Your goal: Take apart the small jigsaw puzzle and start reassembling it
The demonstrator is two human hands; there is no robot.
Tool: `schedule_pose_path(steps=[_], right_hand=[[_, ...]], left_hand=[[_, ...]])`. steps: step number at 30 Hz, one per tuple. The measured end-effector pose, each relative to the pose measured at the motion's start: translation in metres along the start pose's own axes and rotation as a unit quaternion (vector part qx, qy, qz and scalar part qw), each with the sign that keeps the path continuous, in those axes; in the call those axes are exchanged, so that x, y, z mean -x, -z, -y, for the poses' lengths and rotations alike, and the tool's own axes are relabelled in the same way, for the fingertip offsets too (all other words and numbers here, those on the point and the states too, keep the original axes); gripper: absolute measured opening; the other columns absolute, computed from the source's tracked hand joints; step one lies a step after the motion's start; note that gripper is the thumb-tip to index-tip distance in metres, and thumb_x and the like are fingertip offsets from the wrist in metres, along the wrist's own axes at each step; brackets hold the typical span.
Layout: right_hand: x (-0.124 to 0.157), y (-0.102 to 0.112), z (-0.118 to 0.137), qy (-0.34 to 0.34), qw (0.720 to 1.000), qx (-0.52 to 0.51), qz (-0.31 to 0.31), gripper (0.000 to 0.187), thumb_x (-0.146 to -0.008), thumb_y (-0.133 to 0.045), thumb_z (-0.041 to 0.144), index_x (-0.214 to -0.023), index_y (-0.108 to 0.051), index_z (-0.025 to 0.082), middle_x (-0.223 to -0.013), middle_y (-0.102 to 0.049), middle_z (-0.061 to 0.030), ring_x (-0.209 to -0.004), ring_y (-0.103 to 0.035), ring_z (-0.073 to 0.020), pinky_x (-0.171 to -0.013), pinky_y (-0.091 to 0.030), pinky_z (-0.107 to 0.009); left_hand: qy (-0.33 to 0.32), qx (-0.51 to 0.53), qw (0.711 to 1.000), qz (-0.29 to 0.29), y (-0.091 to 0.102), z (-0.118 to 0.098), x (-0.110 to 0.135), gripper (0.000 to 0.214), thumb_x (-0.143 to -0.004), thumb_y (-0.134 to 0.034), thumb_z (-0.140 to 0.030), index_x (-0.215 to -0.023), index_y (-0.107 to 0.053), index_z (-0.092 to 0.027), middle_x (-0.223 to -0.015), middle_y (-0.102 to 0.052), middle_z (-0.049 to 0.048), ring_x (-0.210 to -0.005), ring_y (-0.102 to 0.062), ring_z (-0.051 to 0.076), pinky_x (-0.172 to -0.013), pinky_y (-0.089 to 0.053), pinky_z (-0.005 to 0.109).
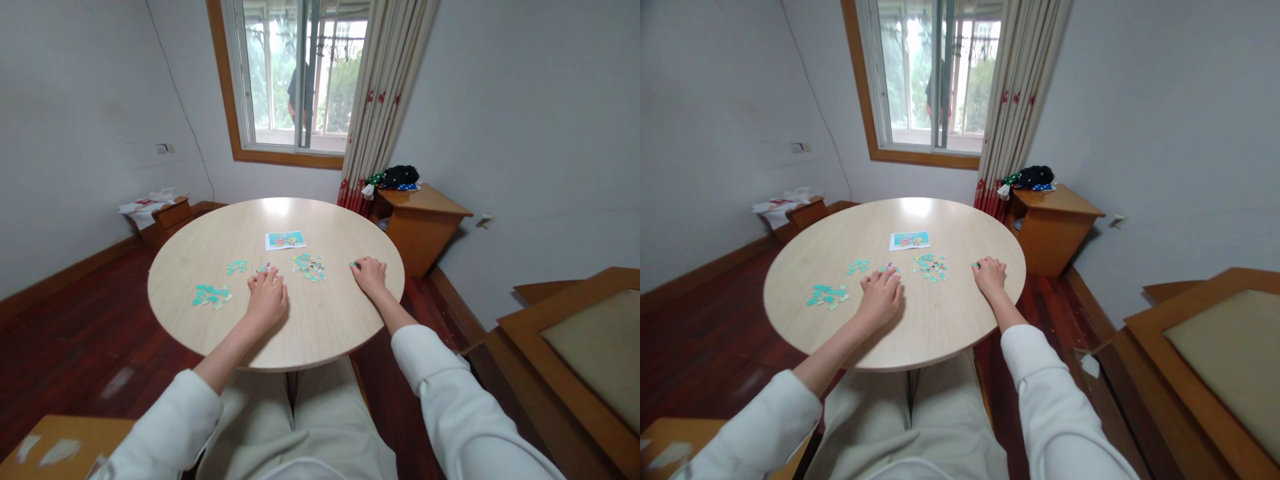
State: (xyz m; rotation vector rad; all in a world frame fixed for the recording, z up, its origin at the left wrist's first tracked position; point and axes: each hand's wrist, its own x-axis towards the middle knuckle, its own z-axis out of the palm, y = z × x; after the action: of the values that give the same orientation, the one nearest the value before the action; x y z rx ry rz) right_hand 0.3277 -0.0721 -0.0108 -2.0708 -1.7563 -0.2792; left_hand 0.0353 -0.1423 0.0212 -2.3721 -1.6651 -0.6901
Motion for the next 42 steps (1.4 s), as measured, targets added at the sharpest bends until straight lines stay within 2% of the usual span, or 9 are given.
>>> schedule_pose_path(steps=[6,13,18,23,30,33,35,37,42], right_hand=[[-0.003,-0.003,-0.002,0.008,0.999,-0.03,-0.009,0.027,-0.088,-0.049,0.033,-0.089,-0.07,0.017,-0.099,-0.067,-0.011,-0.092,-0.055,-0.0226,-0.08,-0.028,-0.036],[-0.011,-0.009,-0.006,-0.025,0.994,-0.103,-0.009,0.018,-0.082,-0.054,0.028,-0.087,-0.069,0.019,-0.092,-0.07,-0.008,-0.087,-0.058,-0.021,-0.079,-0.029,-0.035],[-0.016,-0.015,-0.013,-0.031,0.984,-0.167,-0.043,0.021,-0.075,-0.057,0.024,-0.092,-0.068,0.019,-0.088,-0.068,-0.0058,-0.08,-0.057,-0.0184,-0.076,-0.036,-0.032],[-0.016,-0.016,-0.014,-0.005,0.976,-0.216,-0.034,0.019,-0.075,-0.052,0.018,-0.085,-0.068,0.015,-0.082,-0.068,-0.0064,-0.074,-0.058,-0.0164,-0.072,-0.042,-0.028],[-0.012,-0.007,-0.008,0.002,0.967,-0.251,-0.04,0.018,-0.076,-0.052,0.022,-0.081,-0.068,0.014,-0.086,-0.069,-0.009,-0.078,-0.059,-0.0178,-0.077,-0.044,-0.03],[-0.004,-0.001,0.004,0.007,0.955,-0.289,-0.062,0.021,-0.078,-0.051,0.025,-0.082,-0.068,0.013,-0.087,-0.069,-0.0102,-0.08,-0.059,-0.0187,-0.077,-0.044,-0.032],[0.005,0.002,0.021,0.016,0.942,-0.329,-0.068,0.023,-0.079,-0.051,0.027,-0.082,-0.069,0.013,-0.086,-0.069,-0.0108,-0.079,-0.059,-0.0191,-0.074,-0.045,-0.032],[0.017,0.006,0.045,0.032,0.923,-0.379,-0.055,0.023,-0.079,-0.053,0.03,-0.081,-0.069,0.014,-0.084,-0.069,-0.0099,-0.075,-0.059,-0.0184,-0.07,-0.045,-0.031],[0.053,0.016,0.11,0.166,0.871,-0.463,0.002,0.017,-0.081,-0.055,0.028,-0.082,-0.069,0.018,-0.08,-0.068,-0.0055,-0.071,-0.058,-0.0157,-0.066,-0.045,-0.028]], left_hand=[[-0.049,0.059,0.997,0.012,-0.021,-0.01,-0.004,0.026,-0.086,-0.04,-0.018,-0.09,-0.066,-0.016,-0.11,-0.063,0.0136,-0.104,-0.049,0.028,-0.088,-0.029,0.046],[-0.072,0.079,0.994,0.027,-0.02,-0.008,0.0,0.024,-0.086,-0.04,-0.018,-0.084,-0.063,-0.015,-0.092,-0.065,0.0111,-0.091,-0.053,0.024,-0.084,-0.03,0.042],[-0.07,0.085,0.994,0.018,-0.02,-0.008,-0.001,0.022,-0.084,-0.041,-0.017,-0.082,-0.062,-0.016,-0.089,-0.064,0.0102,-0.09,-0.054,0.023,-0.084,-0.03,0.041],[-0.068,0.101,0.992,0.014,-0.021,-0.006,-0.002,0.022,-0.084,-0.04,-0.017,-0.082,-0.062,-0.016,-0.09,-0.065,0.0105,-0.089,-0.054,0.023,-0.084,-0.03,0.042],[-0.058,0.13,0.99,0.006,-0.02,-0.006,-0.001,0.022,-0.083,-0.041,-0.017,-0.08,-0.062,-0.016,-0.089,-0.065,0.0108,-0.089,-0.056,0.024,-0.086,-0.032,0.043],[-0.039,0.19,0.981,-0.006,-0.021,-0.005,-0.004,0.019,-0.08,-0.043,-0.016,-0.078,-0.062,-0.016,-0.088,-0.065,0.0106,-0.089,-0.057,0.023,-0.086,-0.036,0.043],[-0.016,0.279,0.96,-0.01,-0.023,-0.004,-0.007,0.016,-0.08,-0.046,-0.018,-0.079,-0.062,-0.016,-0.085,-0.066,0.0096,-0.086,-0.058,0.022,-0.083,-0.041,0.04],[0.024,0.406,0.913,0.006,-0.024,-0.003,-0.01,0.014,-0.079,-0.052,-0.026,-0.08,-0.062,-0.016,-0.081,-0.066,0.0078,-0.077,-0.06,0.019,-0.076,-0.046,0.036],[0.142,0.669,0.722,0.108,-0.024,0.003,-0.017,0.046,-0.066,-0.067,-0.057,-0.078,-0.06,-0.013,-0.072,-0.066,0.0063,-0.055,-0.06,0.014,-0.057,-0.052,0.032]])
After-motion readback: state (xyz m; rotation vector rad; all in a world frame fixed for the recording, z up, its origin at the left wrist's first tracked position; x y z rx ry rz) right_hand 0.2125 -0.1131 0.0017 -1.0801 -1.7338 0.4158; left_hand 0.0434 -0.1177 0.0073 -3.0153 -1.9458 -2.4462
